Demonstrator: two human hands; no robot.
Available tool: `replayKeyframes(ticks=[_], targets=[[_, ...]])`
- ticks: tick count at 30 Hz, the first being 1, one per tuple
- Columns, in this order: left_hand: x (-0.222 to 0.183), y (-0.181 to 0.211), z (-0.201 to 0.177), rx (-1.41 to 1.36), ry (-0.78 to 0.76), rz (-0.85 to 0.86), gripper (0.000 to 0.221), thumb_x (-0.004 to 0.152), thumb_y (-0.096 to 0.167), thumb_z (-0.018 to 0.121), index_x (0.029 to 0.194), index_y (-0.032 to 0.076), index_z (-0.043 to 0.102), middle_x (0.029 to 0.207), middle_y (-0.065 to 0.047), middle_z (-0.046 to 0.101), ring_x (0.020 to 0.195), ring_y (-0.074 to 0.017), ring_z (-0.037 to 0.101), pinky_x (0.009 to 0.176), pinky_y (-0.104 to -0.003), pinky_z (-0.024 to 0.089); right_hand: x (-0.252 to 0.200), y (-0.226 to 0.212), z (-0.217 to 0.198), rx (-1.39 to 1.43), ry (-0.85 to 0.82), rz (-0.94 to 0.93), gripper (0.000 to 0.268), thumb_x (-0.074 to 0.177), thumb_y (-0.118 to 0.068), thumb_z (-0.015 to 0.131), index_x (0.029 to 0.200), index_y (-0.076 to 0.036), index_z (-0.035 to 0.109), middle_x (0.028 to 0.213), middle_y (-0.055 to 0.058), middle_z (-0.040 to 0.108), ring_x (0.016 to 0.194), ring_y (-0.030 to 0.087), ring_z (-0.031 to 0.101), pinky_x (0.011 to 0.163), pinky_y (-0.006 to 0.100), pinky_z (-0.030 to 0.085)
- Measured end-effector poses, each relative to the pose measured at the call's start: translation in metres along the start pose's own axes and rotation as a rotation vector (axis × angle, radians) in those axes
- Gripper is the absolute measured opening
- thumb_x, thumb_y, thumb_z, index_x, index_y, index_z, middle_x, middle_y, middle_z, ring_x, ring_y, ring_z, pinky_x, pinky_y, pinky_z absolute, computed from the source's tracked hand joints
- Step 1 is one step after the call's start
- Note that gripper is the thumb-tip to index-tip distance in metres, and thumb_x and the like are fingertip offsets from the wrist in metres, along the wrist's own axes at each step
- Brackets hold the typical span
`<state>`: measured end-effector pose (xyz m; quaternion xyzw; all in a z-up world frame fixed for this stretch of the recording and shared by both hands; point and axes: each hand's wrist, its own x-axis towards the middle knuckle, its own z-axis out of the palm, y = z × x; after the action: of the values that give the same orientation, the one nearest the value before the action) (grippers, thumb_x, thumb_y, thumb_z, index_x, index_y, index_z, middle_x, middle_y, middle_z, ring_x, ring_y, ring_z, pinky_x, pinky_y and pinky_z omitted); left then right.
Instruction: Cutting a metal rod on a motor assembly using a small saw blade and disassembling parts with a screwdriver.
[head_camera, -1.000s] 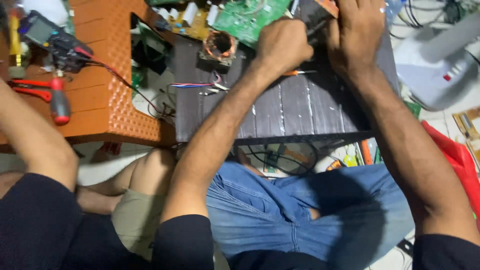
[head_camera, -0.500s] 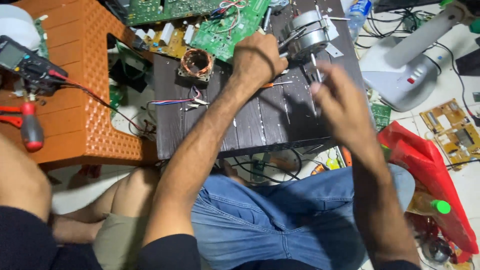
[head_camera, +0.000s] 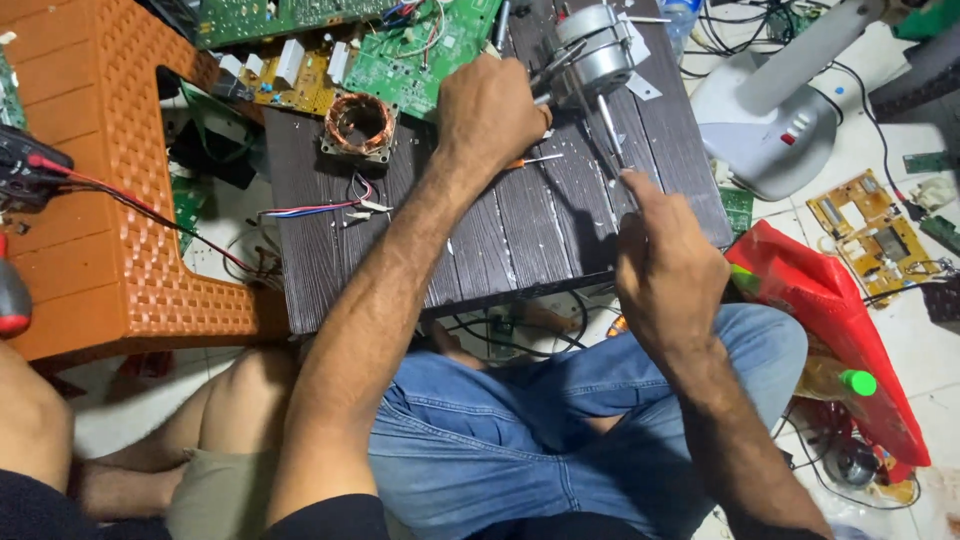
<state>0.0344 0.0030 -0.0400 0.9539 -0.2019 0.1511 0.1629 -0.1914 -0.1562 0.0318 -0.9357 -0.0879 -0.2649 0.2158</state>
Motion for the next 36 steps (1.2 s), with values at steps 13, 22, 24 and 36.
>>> replayKeyframes(ticks=[13, 22, 24, 36], targets=[[-0.001, 0.001, -0.002, -0.007, 0.024, 0.031, 0.033, 0.081, 0.032, 0.090, 0.082, 0.001, 0.077, 0.056, -0.004, 0.064, 0.038, -0.0157, 0.057, 0.036, -0.031, 0.046, -0.022, 0.034, 0.009, -0.256, -0.148, -0.055, 0.060, 0.099, -0.005, 0.066, 0.157, -0.012, 0.051, 0.077, 0.004, 0.050, 0.052, 0.014, 0.040, 0.040, 0.030, 0.031], [-0.005, 0.002, -0.003, 0.001, 0.037, 0.047, 0.036, 0.080, 0.033, 0.091, 0.082, 0.000, 0.078, 0.055, -0.006, 0.065, 0.036, -0.0157, 0.057, 0.032, -0.029, 0.044, -0.026, 0.029, 0.005, -0.322, -0.167, -0.117, 0.057, 0.105, -0.004, 0.065, 0.159, -0.010, 0.047, 0.077, 0.000, 0.044, 0.051, 0.010, 0.032, 0.037, 0.026, 0.024], [-0.004, 0.004, -0.004, 0.003, 0.019, 0.031, 0.040, 0.080, 0.037, 0.093, 0.079, 0.000, 0.077, 0.056, -0.006, 0.065, 0.038, -0.0161, 0.057, 0.033, -0.031, 0.044, -0.022, 0.021, 0.003, -0.336, -0.138, -0.137, 0.059, 0.100, -0.002, 0.066, 0.157, -0.008, 0.052, 0.080, 0.002, 0.046, 0.049, 0.013, 0.035, 0.039, 0.030, 0.027], [-0.007, 0.009, -0.009, -0.046, -0.011, 0.017, 0.028, 0.081, 0.027, 0.089, 0.079, 0.002, 0.077, 0.057, -0.004, 0.065, 0.041, -0.0161, 0.060, 0.035, -0.032, 0.048, 0.033, 0.019, 0.055, -0.375, 0.013, -0.186, 0.054, 0.103, -0.014, 0.068, 0.154, -0.015, 0.052, 0.080, -0.002, 0.051, 0.048, 0.012, 0.039, 0.039, 0.029, 0.030]])
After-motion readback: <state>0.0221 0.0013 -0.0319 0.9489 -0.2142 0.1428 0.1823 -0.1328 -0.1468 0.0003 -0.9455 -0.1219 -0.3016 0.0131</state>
